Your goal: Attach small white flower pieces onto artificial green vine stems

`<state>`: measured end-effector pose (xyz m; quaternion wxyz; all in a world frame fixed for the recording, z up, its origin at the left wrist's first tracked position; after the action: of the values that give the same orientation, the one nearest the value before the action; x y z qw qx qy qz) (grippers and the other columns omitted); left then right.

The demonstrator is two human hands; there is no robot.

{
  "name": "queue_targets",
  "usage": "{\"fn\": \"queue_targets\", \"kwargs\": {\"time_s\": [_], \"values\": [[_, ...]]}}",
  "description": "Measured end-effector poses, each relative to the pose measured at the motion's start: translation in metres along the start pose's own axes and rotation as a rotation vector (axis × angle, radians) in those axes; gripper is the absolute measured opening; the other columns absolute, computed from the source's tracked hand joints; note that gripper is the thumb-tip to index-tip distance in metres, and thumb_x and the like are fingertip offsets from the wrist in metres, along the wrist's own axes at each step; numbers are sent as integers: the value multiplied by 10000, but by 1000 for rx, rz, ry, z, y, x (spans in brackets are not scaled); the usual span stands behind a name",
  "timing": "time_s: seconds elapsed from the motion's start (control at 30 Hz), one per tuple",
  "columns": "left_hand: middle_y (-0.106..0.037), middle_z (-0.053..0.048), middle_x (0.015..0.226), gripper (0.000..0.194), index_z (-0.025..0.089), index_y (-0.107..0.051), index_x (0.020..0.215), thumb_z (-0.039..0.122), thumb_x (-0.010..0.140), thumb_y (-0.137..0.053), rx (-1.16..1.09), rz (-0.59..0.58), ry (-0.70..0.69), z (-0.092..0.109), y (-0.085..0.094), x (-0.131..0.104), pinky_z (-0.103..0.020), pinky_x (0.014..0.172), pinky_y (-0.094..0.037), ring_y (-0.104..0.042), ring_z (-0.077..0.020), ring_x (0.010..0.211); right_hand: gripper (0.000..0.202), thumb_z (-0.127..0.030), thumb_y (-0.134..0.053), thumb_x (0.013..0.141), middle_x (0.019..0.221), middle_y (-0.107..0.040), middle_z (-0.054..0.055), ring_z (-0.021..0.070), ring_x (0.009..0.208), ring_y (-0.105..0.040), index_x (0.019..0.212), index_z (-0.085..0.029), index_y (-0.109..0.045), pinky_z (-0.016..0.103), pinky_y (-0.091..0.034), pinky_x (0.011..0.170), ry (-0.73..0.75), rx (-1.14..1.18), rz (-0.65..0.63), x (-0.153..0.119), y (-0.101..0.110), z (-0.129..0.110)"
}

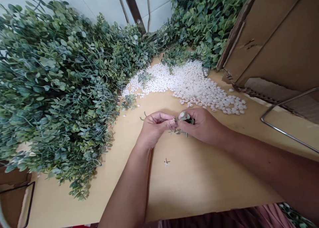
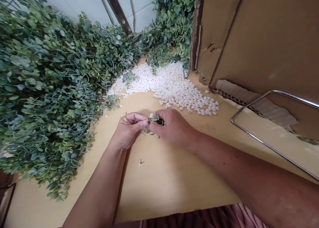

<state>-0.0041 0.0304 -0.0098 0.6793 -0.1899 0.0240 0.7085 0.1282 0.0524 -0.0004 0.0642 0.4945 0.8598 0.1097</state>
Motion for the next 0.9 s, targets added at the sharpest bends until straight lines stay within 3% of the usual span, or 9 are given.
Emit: {"fn": "queue_targets", "kwargs": {"time_s": [0.2,0.67,0.8,0.9], "values": [[-645,17,464,239,139,-675,575,244,443,-844,1,21,-13,0,-1,0,-181,468,-471,-564,-71,424,178,-257,-499,676,473,-377,-54,64,454,-326,525,-165,-475,203,-243,414,-50,78,-38,3,1,1],[-662,16,509,269,144,-666,545,260,395,-856,-15,61,-62,-2,-4,1,-194,502,-484,-574,-73,454,213,-244,-460,682,464,-308,-63,58,441,-282,493,-190,-377,209,-201,405,33,12,8,2,0,-2],[-669,13,546,269,152,-692,653,314,485,-826,-16,43,-79,-1,-6,1,-207,548,-489,-584,-77,493,197,-268,-446,701,477,-359,-56,68,451,-324,523,-187,-417,212,-255,422,37,51,6,4,0,-1],[-712,-19,700,347,172,-710,806,383,543,-789,17,8,-48,3,-1,-2,-250,647,-512,-645,-126,654,207,-301,-461,709,481,-356,-59,74,456,-332,540,-192,-417,220,-281,440,-1,82,58,7,5,0]]}}
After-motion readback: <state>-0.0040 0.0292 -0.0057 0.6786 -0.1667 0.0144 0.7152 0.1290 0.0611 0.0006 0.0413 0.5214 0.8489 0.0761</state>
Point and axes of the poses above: each hand's wrist, its own x-axis towards the middle knuckle, its own y-axis out of the back of the hand, z = x × y, the point moved 4 cm from there along x, towards the middle knuckle
